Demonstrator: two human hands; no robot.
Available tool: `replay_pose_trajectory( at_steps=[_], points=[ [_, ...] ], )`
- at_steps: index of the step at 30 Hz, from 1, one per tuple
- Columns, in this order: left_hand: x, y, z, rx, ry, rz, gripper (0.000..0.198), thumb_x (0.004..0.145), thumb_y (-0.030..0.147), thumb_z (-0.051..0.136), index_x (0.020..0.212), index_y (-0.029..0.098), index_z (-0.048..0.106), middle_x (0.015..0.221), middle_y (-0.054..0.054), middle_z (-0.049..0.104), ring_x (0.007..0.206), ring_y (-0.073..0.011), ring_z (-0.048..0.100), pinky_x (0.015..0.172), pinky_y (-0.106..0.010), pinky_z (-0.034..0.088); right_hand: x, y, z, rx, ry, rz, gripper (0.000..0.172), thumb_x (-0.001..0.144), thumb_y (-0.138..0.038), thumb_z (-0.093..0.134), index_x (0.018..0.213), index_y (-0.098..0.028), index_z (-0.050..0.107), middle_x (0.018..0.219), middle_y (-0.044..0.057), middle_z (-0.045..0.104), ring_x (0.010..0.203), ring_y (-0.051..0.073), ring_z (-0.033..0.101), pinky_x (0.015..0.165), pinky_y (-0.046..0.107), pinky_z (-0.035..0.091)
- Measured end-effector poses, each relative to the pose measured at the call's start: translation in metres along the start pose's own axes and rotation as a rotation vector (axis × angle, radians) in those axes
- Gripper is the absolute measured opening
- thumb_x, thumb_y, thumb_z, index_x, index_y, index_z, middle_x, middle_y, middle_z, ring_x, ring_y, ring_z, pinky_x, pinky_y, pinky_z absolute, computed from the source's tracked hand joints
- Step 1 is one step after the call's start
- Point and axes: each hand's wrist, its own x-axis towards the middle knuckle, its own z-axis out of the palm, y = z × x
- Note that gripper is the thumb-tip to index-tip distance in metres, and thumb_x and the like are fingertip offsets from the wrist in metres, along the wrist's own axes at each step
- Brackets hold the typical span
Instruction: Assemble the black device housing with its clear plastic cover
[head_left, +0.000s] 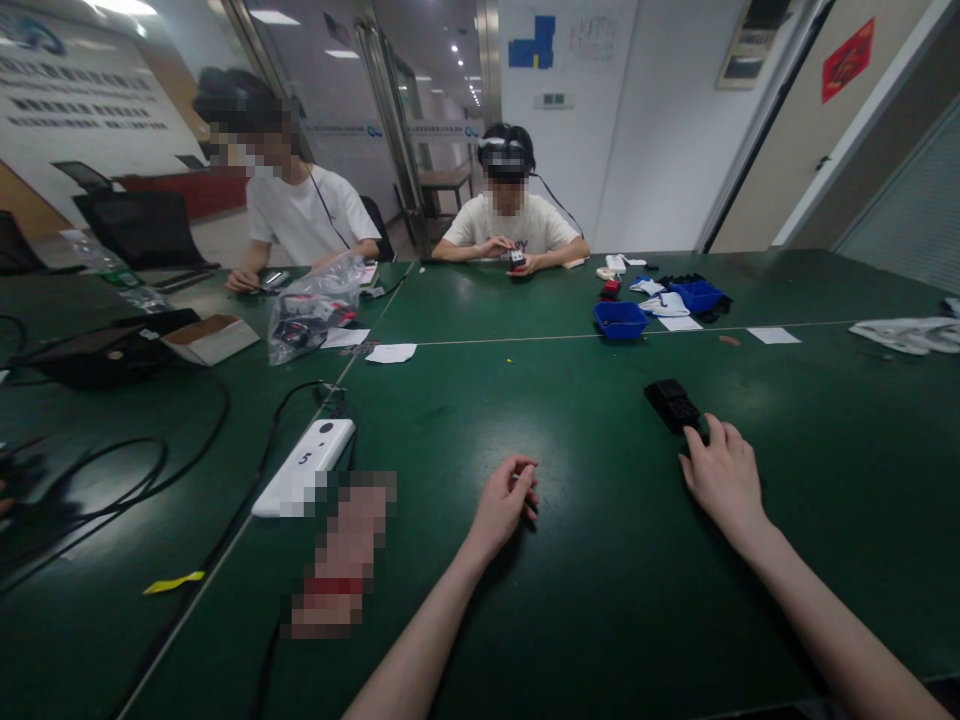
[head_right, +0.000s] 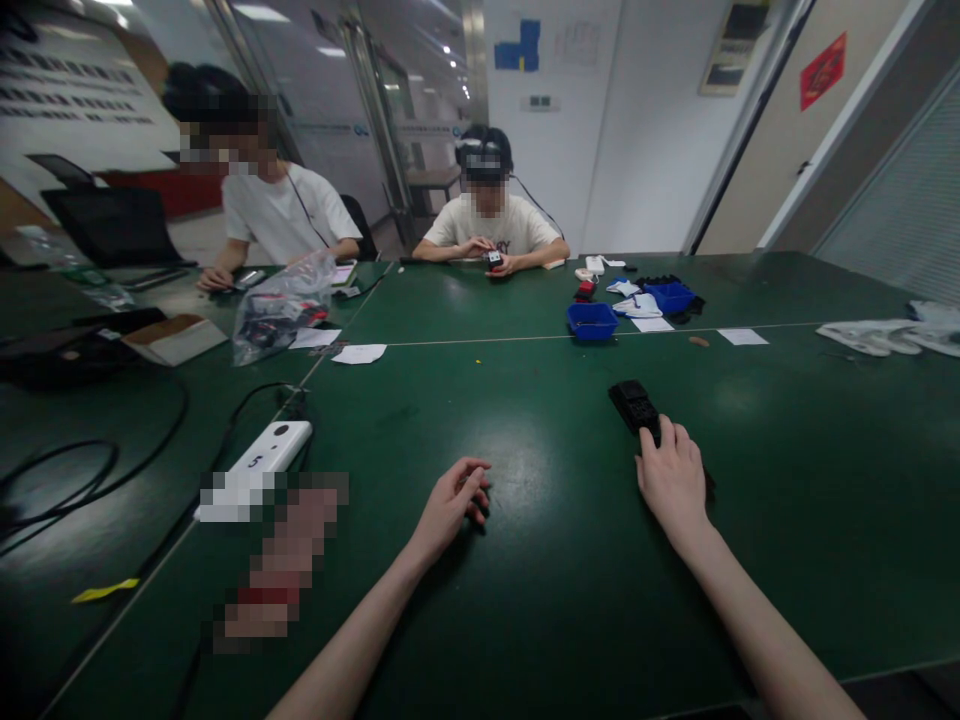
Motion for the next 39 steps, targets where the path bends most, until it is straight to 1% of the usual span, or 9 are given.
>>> replay_pose_trajectory(
  at_steps=[5, 9, 14, 19, 22, 25, 30, 34, 39],
  points=[
    [0.002, -0.004, -0.001, -0.001, -0.010, -0.003, 0.031, 0.080, 0.042, 0.047, 0.095, 0.015, 0.051, 0.073, 0.000, 0.049, 0.053, -0.0075, 0.054, 0.040, -0.017, 0.045, 0.043, -0.008, -0.002, -0.054, -0.070, 0.073, 0.045, 0.083, -0.026, 0.045, 0.121, -0.001, 0.045, 0.113, 0.026, 0.052, 0.100, 0.032, 0.052, 0.079, 0.040, 0.043],
    [0.002, -0.004, -0.002, -0.001, -0.013, 0.003, 0.031, 0.080, 0.042, 0.047, 0.095, 0.015, 0.052, 0.073, 0.001, 0.049, 0.052, -0.0073, 0.053, 0.040, -0.016, 0.044, 0.062, -0.013, 0.007, -0.069, -0.135, 0.156, 0.051, 0.082, -0.025, 0.046, 0.123, 0.005, 0.040, 0.100, 0.026, 0.058, 0.088, 0.032, 0.057, 0.071, 0.038, 0.044],
    [0.002, -0.004, -0.001, -0.002, -0.012, -0.008, 0.031, 0.080, 0.042, 0.047, 0.094, 0.015, 0.051, 0.072, 0.001, 0.049, 0.052, -0.0076, 0.054, 0.039, -0.017, 0.044, 0.059, -0.015, 0.015, -0.049, -0.071, 0.151, 0.052, 0.080, -0.021, 0.047, 0.126, 0.001, 0.038, 0.100, 0.025, 0.056, 0.087, 0.032, 0.055, 0.069, 0.038, 0.042],
    [0.002, -0.002, -0.001, -0.003, -0.012, -0.016, 0.031, 0.080, 0.041, 0.047, 0.095, 0.014, 0.052, 0.071, 0.001, 0.049, 0.051, -0.0077, 0.054, 0.039, -0.018, 0.045, 0.053, -0.015, 0.006, 0.026, 0.054, 0.159, 0.051, 0.079, -0.023, 0.046, 0.126, -0.005, 0.038, 0.106, 0.022, 0.051, 0.090, 0.031, 0.051, 0.072, 0.039, 0.041],
    [0.002, -0.002, -0.001, -0.009, -0.012, -0.011, 0.030, 0.080, 0.041, 0.047, 0.094, 0.014, 0.052, 0.071, 0.001, 0.049, 0.052, -0.0079, 0.054, 0.040, -0.018, 0.045, 0.052, -0.018, -0.001, 0.134, 0.110, 0.176, 0.048, 0.078, -0.024, 0.047, 0.123, -0.009, 0.041, 0.105, 0.019, 0.051, 0.092, 0.031, 0.051, 0.074, 0.041, 0.042],
    [0.001, -0.002, -0.001, -0.011, -0.012, -0.008, 0.031, 0.080, 0.041, 0.048, 0.094, 0.014, 0.052, 0.071, 0.001, 0.049, 0.051, -0.0077, 0.054, 0.039, -0.017, 0.044, 0.046, -0.032, -0.007, 0.350, 0.124, 0.171, 0.049, 0.076, -0.029, 0.051, 0.121, -0.011, 0.043, 0.105, 0.017, 0.052, 0.095, 0.031, 0.051, 0.079, 0.042, 0.043],
    [0.002, -0.001, -0.002, -0.015, -0.003, -0.010, 0.031, 0.080, 0.040, 0.048, 0.096, 0.014, 0.053, 0.071, 0.001, 0.050, 0.052, -0.0078, 0.054, 0.039, -0.017, 0.045, 0.024, -0.083, -0.016, 0.829, -0.038, 0.083, 0.050, 0.073, -0.037, 0.057, 0.117, -0.014, 0.046, 0.108, 0.013, 0.057, 0.098, 0.025, 0.055, 0.085, 0.040, 0.046],
    [0.002, -0.002, -0.002, -0.002, 0.018, 0.009, 0.035, 0.080, 0.039, 0.049, 0.105, 0.015, 0.052, 0.075, -0.001, 0.053, 0.050, -0.0076, 0.053, 0.040, -0.018, 0.046, 0.009, -0.118, -0.026, 1.027, -0.169, -0.011, 0.046, 0.073, -0.035, 0.058, 0.114, -0.016, 0.050, 0.109, 0.011, 0.059, 0.098, 0.023, 0.056, 0.086, 0.039, 0.045],
    [0.003, -0.005, -0.002, -0.004, 0.071, 0.044, 0.047, 0.080, 0.036, 0.049, 0.122, 0.015, 0.043, 0.089, -0.006, 0.059, 0.053, -0.0096, 0.056, 0.046, -0.023, 0.049, -0.001, -0.132, -0.026, 1.360, -0.507, -0.041, 0.044, 0.081, -0.041, 0.049, 0.119, -0.018, 0.047, 0.086, 0.006, 0.064, 0.073, 0.018, 0.062, 0.069, 0.035, 0.051]
  ],
)
